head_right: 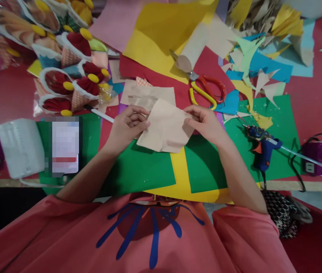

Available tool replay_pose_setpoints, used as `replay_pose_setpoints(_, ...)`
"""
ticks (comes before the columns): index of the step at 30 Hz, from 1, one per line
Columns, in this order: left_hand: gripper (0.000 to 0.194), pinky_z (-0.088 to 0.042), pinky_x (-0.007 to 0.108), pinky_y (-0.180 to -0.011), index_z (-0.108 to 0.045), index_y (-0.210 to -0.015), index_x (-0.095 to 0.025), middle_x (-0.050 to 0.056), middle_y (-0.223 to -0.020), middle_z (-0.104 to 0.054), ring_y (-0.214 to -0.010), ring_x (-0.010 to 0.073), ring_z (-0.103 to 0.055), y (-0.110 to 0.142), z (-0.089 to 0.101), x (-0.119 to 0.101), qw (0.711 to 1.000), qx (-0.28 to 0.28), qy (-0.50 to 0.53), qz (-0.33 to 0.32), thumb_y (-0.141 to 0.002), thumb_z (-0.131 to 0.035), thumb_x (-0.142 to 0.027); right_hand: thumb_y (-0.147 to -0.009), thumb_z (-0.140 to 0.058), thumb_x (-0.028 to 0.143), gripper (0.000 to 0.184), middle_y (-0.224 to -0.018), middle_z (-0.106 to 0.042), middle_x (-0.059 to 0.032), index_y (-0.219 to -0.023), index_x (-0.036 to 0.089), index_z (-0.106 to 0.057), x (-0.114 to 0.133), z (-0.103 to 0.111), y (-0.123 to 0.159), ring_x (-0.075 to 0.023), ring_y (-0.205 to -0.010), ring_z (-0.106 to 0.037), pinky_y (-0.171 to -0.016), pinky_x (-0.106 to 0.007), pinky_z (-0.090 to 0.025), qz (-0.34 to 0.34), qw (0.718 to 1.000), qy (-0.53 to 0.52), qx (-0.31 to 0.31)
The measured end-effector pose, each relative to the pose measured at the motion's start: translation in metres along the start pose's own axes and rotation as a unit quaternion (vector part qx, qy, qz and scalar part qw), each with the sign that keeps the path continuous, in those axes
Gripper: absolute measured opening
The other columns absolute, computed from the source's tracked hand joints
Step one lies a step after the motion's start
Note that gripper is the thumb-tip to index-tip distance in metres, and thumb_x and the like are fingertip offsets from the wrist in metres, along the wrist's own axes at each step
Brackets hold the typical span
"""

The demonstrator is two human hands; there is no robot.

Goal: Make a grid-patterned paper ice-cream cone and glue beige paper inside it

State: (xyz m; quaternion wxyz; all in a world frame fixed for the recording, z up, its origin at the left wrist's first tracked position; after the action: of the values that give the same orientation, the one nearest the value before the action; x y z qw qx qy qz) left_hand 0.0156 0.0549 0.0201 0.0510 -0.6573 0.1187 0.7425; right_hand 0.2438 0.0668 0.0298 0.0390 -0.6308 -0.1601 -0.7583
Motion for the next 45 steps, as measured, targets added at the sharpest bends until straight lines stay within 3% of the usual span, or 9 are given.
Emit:
replay_pose_setpoints(6, 0.018, -0.044, 0.017, -0.054, -0.056, -0.091, -0.019, -0.004, -0.068, -0.056, -0.061, 0.0078, -0.058, -0.003, 0.005, 0.001, 0.999, 0.008, -0.034, -0.001, -0.076, -0.064, -0.025, -0.081, -0.068, 0.037, 0.031, -0.050, -0.049, 0.0096, -0.109, 0.027, -0.060, -0.002, -0.004, 0.020, -0.0082, -0.035, -0.042, -0.033, -0.022, -0.029, -0.070, 0.994, -0.056, 0.066)
replay_pose_setpoints(9, 0.017, -0.042, 0.018, -0.053, -0.061, -0.091, -0.018, -0.003, -0.072, -0.058, -0.058, 0.0063, -0.054, -0.001, 0.005, 0.001, 0.990, 0.036, -0.135, -0.015, -0.078, -0.064, -0.028, -0.083, -0.067, 0.038, 0.028, -0.059, -0.056, 0.0044, -0.107, 0.025, -0.064, -0.001, 0.002, 0.031, -0.0114, -0.047, -0.050, -0.043, -0.025, -0.039, -0.007, 0.992, 0.123, -0.015)
replay_pose_setpoints(12, 0.017, -0.042, 0.020, -0.056, -0.066, -0.091, -0.018, 0.001, -0.092, -0.060, -0.060, 0.0055, -0.051, 0.002, 0.008, -0.006, 0.963, -0.001, -0.255, -0.082, -0.081, -0.064, -0.031, -0.085, -0.064, 0.030, 0.016, -0.089, -0.067, -0.0069, -0.099, 0.024, -0.068, 0.006, 0.004, 0.046, -0.0237, -0.083, -0.064, -0.070, -0.038, -0.053, 0.128, 0.925, 0.335, -0.125)
replay_pose_setpoints(15, 0.015, -0.045, 0.023, -0.063, -0.068, -0.092, -0.019, 0.003, -0.094, -0.060, -0.070, 0.0094, -0.055, 0.004, 0.008, -0.013, 0.938, 0.004, -0.312, -0.152, -0.086, -0.057, -0.028, -0.087, -0.054, 0.015, 0.021, -0.105, -0.069, -0.0097, -0.101, 0.025, -0.067, 0.008, -0.013, 0.062, -0.0277, -0.101, -0.064, -0.084, -0.046, -0.053, 0.234, 0.883, 0.405, -0.037)
replay_pose_setpoints(20, 0.018, -0.046, 0.026, -0.077, -0.066, -0.092, -0.018, 0.003, -0.085, -0.066, -0.084, 0.0148, -0.060, 0.017, -0.010, -0.006, 0.873, 0.229, -0.372, -0.215, -0.092, -0.049, -0.022, -0.089, -0.054, 0.016, 0.031, -0.121, -0.067, -0.0120, -0.118, 0.019, -0.062, -0.001, -0.051, 0.081, -0.0274, -0.118, -0.059, -0.093, -0.046, -0.053, 0.300, 0.853, 0.405, 0.136)
replay_pose_setpoints(26, 0.021, -0.047, 0.027, -0.078, -0.064, -0.093, -0.017, 0.005, -0.093, -0.067, -0.087, 0.0163, -0.062, 0.035, -0.014, 0.004, 0.828, 0.247, -0.429, -0.262, -0.095, -0.044, -0.020, -0.093, -0.052, 0.017, 0.019, -0.107, -0.072, -0.0112, -0.102, 0.018, -0.068, -0.013, -0.071, 0.083, -0.0241, -0.104, -0.065, -0.085, -0.040, -0.056, 0.309, 0.825, 0.461, 0.110)
replay_pose_setpoints(34, 0.017, -0.050, 0.031, -0.085, -0.065, -0.098, -0.016, 0.007, -0.099, -0.069, -0.093, 0.0182, -0.064, 0.055, -0.008, -0.006, 0.814, 0.205, -0.434, -0.326, -0.094, -0.048, -0.020, -0.094, -0.050, 0.018, 0.015, -0.102, -0.074, -0.0074, -0.099, 0.021, -0.063, -0.002, -0.063, 0.085, -0.0213, -0.098, -0.069, -0.082, -0.038, -0.058, 0.278, 0.895, 0.344, 0.059)
replay_pose_setpoints(40, 0.030, -0.050, 0.033, -0.079, -0.059, -0.105, -0.012, 0.009, -0.098, -0.069, -0.090, 0.0210, -0.065, 0.075, -0.015, -0.009, 0.817, 0.208, -0.451, -0.293, -0.093, -0.052, -0.039, -0.093, -0.049, 0.015, 0.014, -0.099, -0.074, -0.0092, -0.097, 0.019, -0.062, 0.001, -0.066, 0.093, -0.0211, -0.098, -0.068, -0.082, -0.038, -0.058, 0.299, 0.891, 0.331, 0.089)
replay_pose_setpoints(45, 0.016, -0.044, 0.029, -0.071, -0.062, -0.099, -0.019, 0.003, -0.094, -0.069, -0.084, 0.0161, -0.063, 0.085, -0.024, -0.003, 0.775, 0.171, -0.500, -0.346, -0.095, -0.046, -0.017, -0.093, -0.048, 0.015, 0.014, -0.098, -0.073, -0.0097, -0.098, 0.017, -0.061, 0.000, -0.067, 0.098, -0.0196, -0.097, -0.067, -0.082, -0.035, -0.057, 0.306, 0.889, 0.327, 0.100)
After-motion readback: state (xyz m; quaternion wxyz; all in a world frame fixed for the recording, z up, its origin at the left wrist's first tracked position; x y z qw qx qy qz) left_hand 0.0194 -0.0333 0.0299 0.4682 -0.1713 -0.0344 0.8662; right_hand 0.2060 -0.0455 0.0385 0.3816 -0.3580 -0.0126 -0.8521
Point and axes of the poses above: each hand's wrist, its own y-axis away from the middle knuckle, its own z-axis out of the back of the hand, x = y × z, the point moved 3 cm from there along -y, towards the middle knuckle
